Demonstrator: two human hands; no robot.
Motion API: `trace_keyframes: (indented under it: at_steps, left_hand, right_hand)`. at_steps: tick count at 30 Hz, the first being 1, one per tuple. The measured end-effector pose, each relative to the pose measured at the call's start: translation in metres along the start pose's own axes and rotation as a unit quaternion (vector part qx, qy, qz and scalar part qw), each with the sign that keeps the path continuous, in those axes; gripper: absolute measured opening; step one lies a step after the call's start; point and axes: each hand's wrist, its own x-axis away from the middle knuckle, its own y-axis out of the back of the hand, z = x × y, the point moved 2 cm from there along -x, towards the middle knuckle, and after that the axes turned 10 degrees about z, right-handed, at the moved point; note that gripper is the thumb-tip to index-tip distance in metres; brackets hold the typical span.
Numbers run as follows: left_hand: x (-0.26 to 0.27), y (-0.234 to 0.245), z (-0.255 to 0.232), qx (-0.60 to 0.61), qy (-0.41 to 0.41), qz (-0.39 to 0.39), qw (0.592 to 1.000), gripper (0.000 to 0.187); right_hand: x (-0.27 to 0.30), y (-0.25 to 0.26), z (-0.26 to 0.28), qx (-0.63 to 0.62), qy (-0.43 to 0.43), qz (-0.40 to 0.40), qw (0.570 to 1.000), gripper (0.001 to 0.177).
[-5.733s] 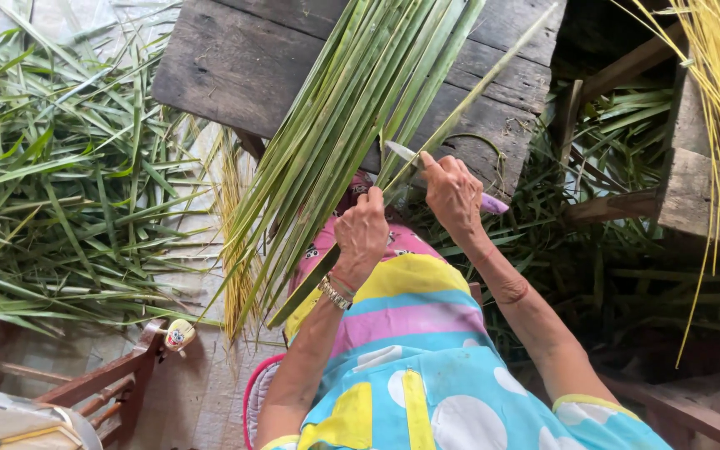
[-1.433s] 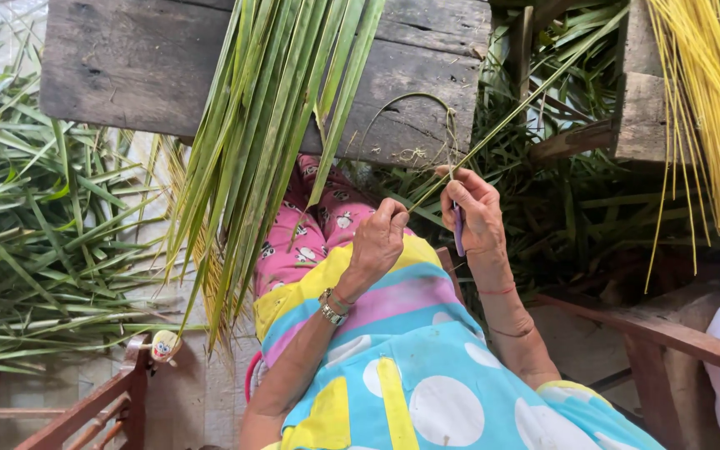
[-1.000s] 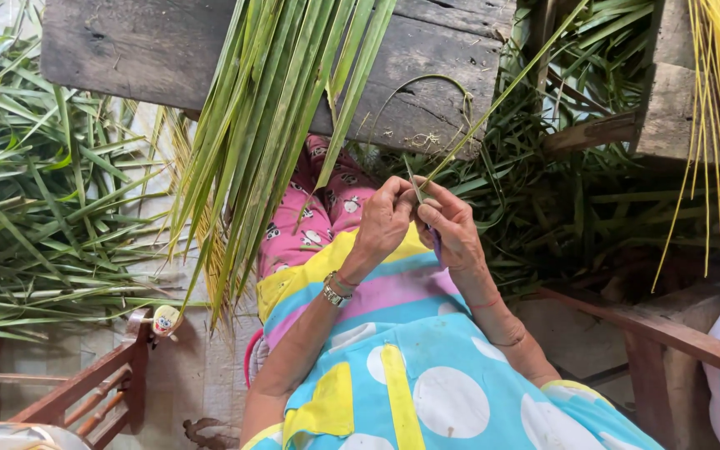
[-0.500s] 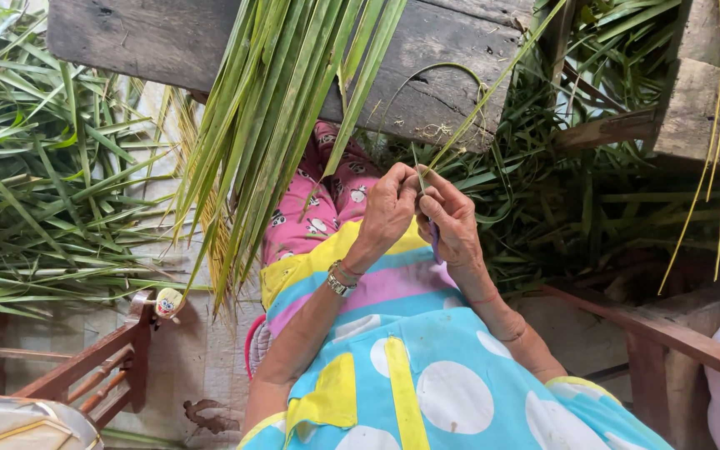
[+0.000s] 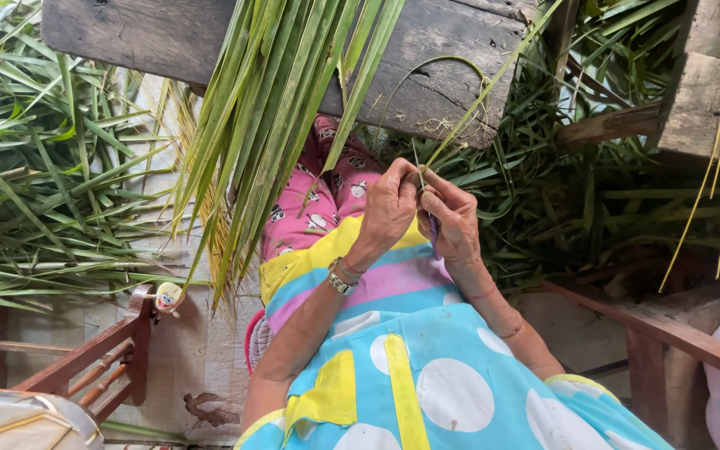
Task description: Stripping the leafy part from palm leaf midribs using a small knife
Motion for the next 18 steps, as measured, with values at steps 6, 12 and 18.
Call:
trace_keyframes:
  at_steps: [6, 12, 18]
  left_hand:
    - [-0.001, -0.003, 0.009, 0.019, 0.009, 0.009, 1.0, 0.014]
    - [-0.002, -0.004, 0.013, 0.045, 0.021, 0.01, 0.999, 0.014]
    - [0.004, -0.01, 0.023, 0.02, 0.047, 0.044, 0.998, 0.015]
  right_hand:
    - [-0.004, 0.002, -0.001, -0.011, 0.004, -0.023, 1.0, 0.042]
    - [-0.008, 0.011, -0.008, -0.009, 0.013, -0.039, 0.999, 0.041]
    - [-0.022, 0.001, 0.016, 0.062, 0.036, -0.083, 0.994, 0.032]
